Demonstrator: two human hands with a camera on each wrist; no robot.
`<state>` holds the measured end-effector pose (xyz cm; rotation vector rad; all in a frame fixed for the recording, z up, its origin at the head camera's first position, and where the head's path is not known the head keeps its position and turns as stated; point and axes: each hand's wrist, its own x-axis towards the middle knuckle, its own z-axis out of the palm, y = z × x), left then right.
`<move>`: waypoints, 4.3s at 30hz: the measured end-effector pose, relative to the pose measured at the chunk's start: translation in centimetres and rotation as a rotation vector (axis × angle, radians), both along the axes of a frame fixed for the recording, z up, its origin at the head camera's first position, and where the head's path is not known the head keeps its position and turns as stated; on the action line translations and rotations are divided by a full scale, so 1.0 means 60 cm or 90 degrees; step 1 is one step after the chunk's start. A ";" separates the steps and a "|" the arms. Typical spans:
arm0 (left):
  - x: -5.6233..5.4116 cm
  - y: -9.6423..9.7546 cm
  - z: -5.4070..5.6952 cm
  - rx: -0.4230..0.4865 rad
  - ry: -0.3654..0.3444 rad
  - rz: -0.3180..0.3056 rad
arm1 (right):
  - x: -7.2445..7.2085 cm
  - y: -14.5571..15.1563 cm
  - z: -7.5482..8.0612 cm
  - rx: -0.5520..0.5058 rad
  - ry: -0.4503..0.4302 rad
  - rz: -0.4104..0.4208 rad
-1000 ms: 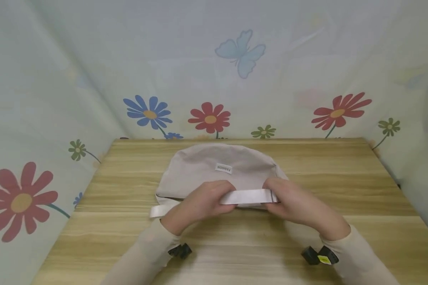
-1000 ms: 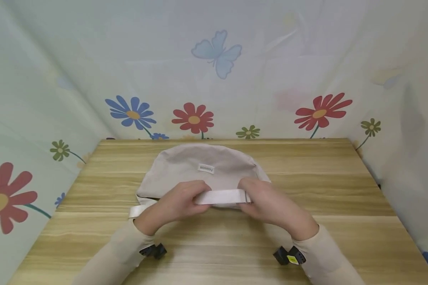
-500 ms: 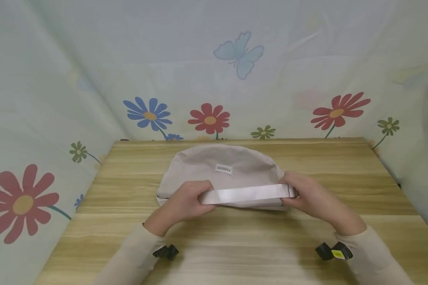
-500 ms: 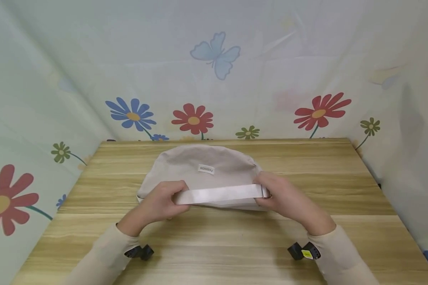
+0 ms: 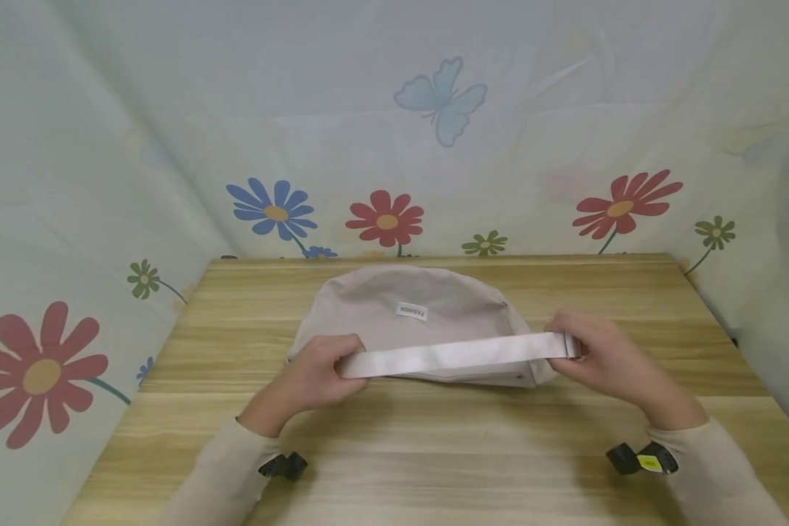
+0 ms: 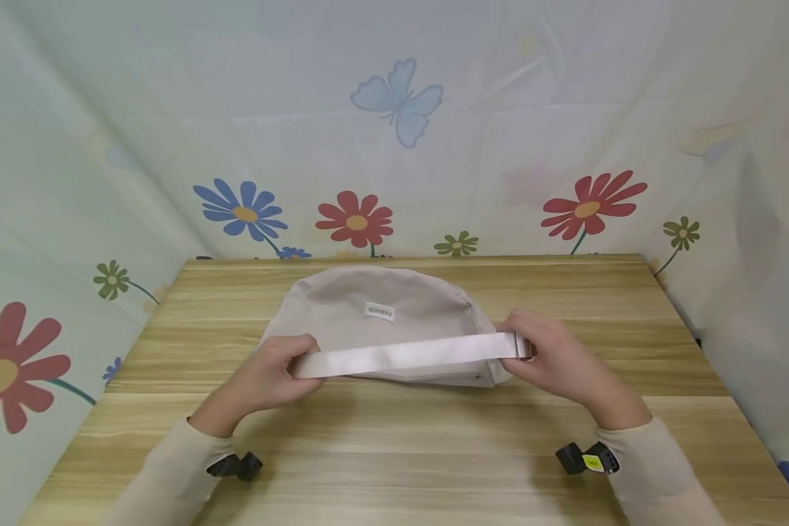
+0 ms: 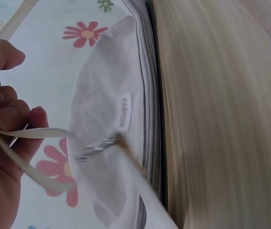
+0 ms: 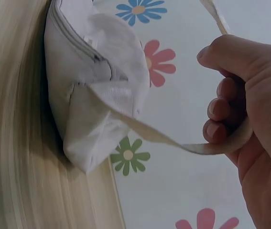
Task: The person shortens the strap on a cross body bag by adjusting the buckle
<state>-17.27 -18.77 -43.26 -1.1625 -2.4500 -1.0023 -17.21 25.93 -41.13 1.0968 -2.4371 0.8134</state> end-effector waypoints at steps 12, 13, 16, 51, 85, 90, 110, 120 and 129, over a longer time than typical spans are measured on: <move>0.004 -0.051 -0.009 -0.006 0.053 0.023 | -0.006 0.046 -0.003 0.056 0.065 -0.032; 0.005 -0.054 -0.009 -0.007 0.051 0.025 | -0.007 0.048 -0.003 0.064 0.074 -0.038; 0.004 -0.062 -0.008 -0.011 0.050 0.033 | -0.009 0.055 -0.002 0.084 0.099 -0.054; -0.001 -0.160 -0.020 -0.171 -0.058 0.114 | -0.009 0.113 -0.040 -0.045 0.010 0.016; -0.009 -0.186 -0.020 -0.216 -0.055 0.081 | -0.017 0.103 -0.050 0.102 0.040 -0.027; -0.015 -0.178 -0.017 -0.231 -0.011 0.081 | -0.025 0.101 -0.056 0.133 0.038 -0.059; -0.025 -0.172 -0.035 -0.242 -0.109 0.154 | -0.026 0.096 -0.084 0.148 0.024 -0.080; -0.029 -0.176 -0.046 -0.247 -0.088 0.127 | -0.034 0.108 -0.103 0.102 0.017 -0.041; -0.029 -0.179 -0.048 -0.228 -0.064 0.103 | -0.041 0.118 -0.120 0.042 0.003 -0.016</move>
